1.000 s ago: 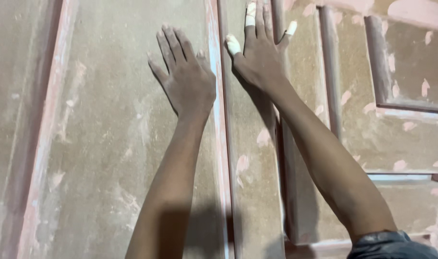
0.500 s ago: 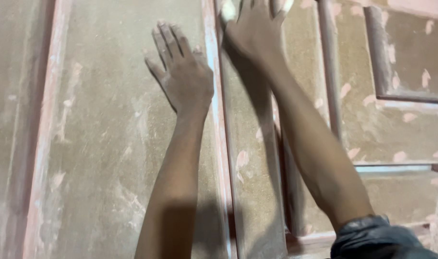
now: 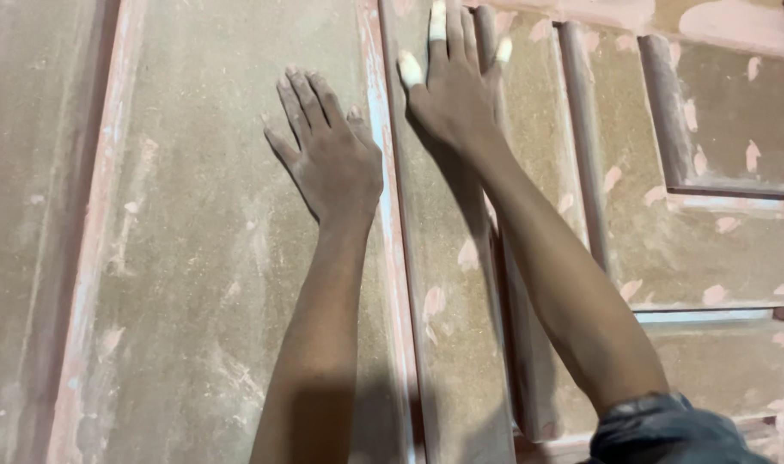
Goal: The person sands the surface of a large wooden furniture panel using a sanding block. They move the block back and forth across the flat surfaces and edges to smooth the wood.
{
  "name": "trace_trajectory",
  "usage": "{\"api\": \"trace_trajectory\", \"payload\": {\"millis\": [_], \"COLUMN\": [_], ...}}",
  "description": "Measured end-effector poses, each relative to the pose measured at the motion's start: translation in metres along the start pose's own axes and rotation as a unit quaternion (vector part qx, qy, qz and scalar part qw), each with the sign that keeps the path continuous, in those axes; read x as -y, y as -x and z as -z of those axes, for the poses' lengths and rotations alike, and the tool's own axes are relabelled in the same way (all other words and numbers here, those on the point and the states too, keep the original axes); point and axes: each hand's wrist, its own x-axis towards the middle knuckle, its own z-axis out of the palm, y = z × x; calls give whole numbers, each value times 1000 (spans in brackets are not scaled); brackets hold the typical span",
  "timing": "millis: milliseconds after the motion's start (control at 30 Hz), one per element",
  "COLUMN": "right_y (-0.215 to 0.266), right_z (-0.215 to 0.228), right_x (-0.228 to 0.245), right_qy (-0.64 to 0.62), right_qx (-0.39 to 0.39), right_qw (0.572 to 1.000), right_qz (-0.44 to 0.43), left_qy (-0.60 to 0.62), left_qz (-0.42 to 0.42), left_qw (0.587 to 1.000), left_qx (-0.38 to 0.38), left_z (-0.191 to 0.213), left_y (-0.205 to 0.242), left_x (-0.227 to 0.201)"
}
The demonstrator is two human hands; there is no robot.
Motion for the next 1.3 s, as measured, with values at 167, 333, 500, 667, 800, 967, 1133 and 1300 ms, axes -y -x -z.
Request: {"api": "trace_trajectory", "payload": {"millis": [167, 333, 500, 667, 800, 967, 1133, 1300], "right_y": [-33, 42, -27, 32, -23, 18, 13, -31], "right_z": [-12, -8, -1, 4, 7, 11, 11, 22], "right_x": [-11, 29, 27, 22, 24, 20, 19, 19], "right_qy": [-42, 3, -74, -36, -75, -17, -6, -47], "right_qx": [95, -85, 117, -69, 97, -96, 8, 114], "right_qw": [991, 992, 990, 987, 992, 983, 997, 992], "right_qz": [-81, 92, -16, 139, -6, 155, 80, -9], "left_qy": [-11, 1, 7, -11, -11, -2, -26, 10], "left_qz": [16, 4, 25, 2, 7, 12, 10, -8], "left_qw": [999, 1000, 999, 1000, 1000, 1000, 1000, 1000], "left_qx": [27, -7, 24, -1, 2, 13, 6, -27], "left_z": [-3, 0, 0, -2, -5, 1, -4, 0], "left_y": [1, -1, 5, -1, 2, 1, 2, -6], "left_x": [2, 0, 3, 2, 2, 1, -1, -1]}}
